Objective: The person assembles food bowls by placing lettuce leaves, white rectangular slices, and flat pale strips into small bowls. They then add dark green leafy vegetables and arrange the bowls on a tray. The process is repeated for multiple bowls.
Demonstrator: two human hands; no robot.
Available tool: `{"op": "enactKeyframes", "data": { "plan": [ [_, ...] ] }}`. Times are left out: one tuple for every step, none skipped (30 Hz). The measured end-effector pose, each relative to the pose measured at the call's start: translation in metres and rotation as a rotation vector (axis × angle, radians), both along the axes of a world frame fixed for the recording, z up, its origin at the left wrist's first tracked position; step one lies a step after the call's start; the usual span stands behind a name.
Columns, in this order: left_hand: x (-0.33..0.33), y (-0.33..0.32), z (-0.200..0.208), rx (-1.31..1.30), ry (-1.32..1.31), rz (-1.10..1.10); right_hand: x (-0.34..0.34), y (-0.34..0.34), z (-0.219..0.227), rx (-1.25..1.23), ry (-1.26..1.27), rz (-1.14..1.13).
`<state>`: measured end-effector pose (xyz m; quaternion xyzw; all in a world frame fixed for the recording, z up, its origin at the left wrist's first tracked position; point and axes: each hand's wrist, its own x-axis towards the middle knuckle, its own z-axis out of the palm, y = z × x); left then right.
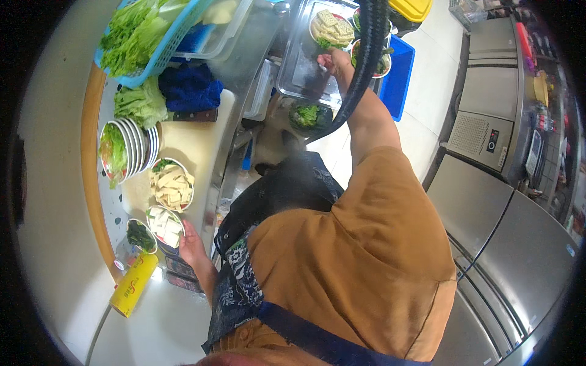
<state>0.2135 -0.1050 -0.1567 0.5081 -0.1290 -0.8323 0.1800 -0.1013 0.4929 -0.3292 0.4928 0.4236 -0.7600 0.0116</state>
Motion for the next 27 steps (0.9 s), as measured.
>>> {"op": "enactKeyframes", "data": {
  "plan": [
    [0.003,-0.005,-0.004,0.019,0.049,-0.03,-0.006,0.004,-0.006,-0.014,0.009,-0.061],
    [0.006,-0.01,-0.008,0.009,0.038,-0.019,-0.01,0.004,-0.011,0.005,0.106,-0.122],
    [0.009,-0.015,-0.012,-0.018,0.02,-0.002,-0.014,0.007,-0.014,-0.031,0.098,-0.155],
    [0.013,-0.018,-0.016,-0.072,0.014,-0.039,-0.015,0.006,-0.017,-0.062,0.14,-0.182],
    [0.017,-0.021,-0.02,-0.138,0.004,-0.072,-0.019,0.006,-0.02,-0.06,0.135,-0.241],
    [0.019,-0.023,-0.024,-0.19,0.059,-0.141,-0.02,0.007,-0.024,-0.019,0.192,-0.16],
    [0.022,-0.025,-0.027,-0.165,0.112,-0.15,-0.023,0.007,-0.028,-0.024,0.18,-0.166],
    [0.024,-0.027,-0.028,-0.126,0.23,-0.195,-0.025,0.008,-0.033,-0.012,0.184,-0.175],
    [0.027,-0.028,-0.029,-0.123,0.276,-0.205,-0.028,0.01,-0.039,0.0,0.189,-0.182],
    [0.029,-0.028,-0.029,-0.009,0.351,-0.181,-0.029,0.013,-0.045,-0.009,0.195,-0.177],
    [0.03,-0.029,-0.028,0.068,0.352,-0.122,-0.032,0.015,-0.052,0.014,0.201,-0.179],
    [0.031,-0.029,-0.027,0.139,0.352,-0.06,-0.032,0.019,-0.057,0.026,0.201,-0.181],
    [0.031,-0.028,-0.027,0.257,0.426,-0.141,-0.031,0.022,-0.062,0.033,0.201,-0.177],
    [0.03,-0.027,-0.028,0.364,0.501,-0.211,-0.026,0.026,-0.065,0.024,0.401,-0.145],
    [0.032,-0.027,-0.025,0.403,0.562,-0.273,-0.025,0.027,-0.067,0.067,0.408,-0.101],
    [0.032,-0.024,-0.029,0.314,0.473,-0.146,-0.015,0.032,-0.065,0.137,0.374,0.09],
    [0.029,-0.023,-0.034,0.262,0.672,-0.285,-0.008,0.035,-0.062,0.146,0.458,0.288],
    [0.031,-0.018,-0.035,-0.119,0.576,-0.388,0.0,0.039,-0.057,0.152,0.504,0.42],
    [0.032,-0.009,-0.039,-0.436,0.402,-0.358,0.005,0.043,-0.05,0.154,0.536,0.502],
    [0.029,-0.013,-0.038,-0.18,0.388,-0.245,0.01,0.048,-0.042,0.217,0.563,0.581],
    [0.027,-0.013,-0.039,-0.196,0.344,-0.196,0.017,0.058,-0.03,0.074,0.596,0.556],
    [0.026,-0.009,-0.042,-0.204,0.351,-0.168,0.017,0.06,-0.021,0.061,0.442,0.423],
    [0.024,-0.008,-0.042,-0.175,0.266,-0.122,0.016,0.062,-0.011,0.037,0.309,0.273],
    [0.024,-0.007,-0.041,-0.14,0.254,-0.105,0.018,0.069,0.007,0.006,0.32,0.415],
    [0.024,-0.005,-0.039,-0.187,0.22,-0.111,0.028,0.078,0.027,0.021,0.284,0.512],
    [0.025,-0.004,-0.037,-0.232,0.212,-0.13,0.035,0.081,0.047,0.009,0.304,0.579],
    [0.025,-0.004,-0.034,-0.265,0.209,-0.162,0.041,0.085,0.072,0.069,0.243,0.576]
  ]
}}
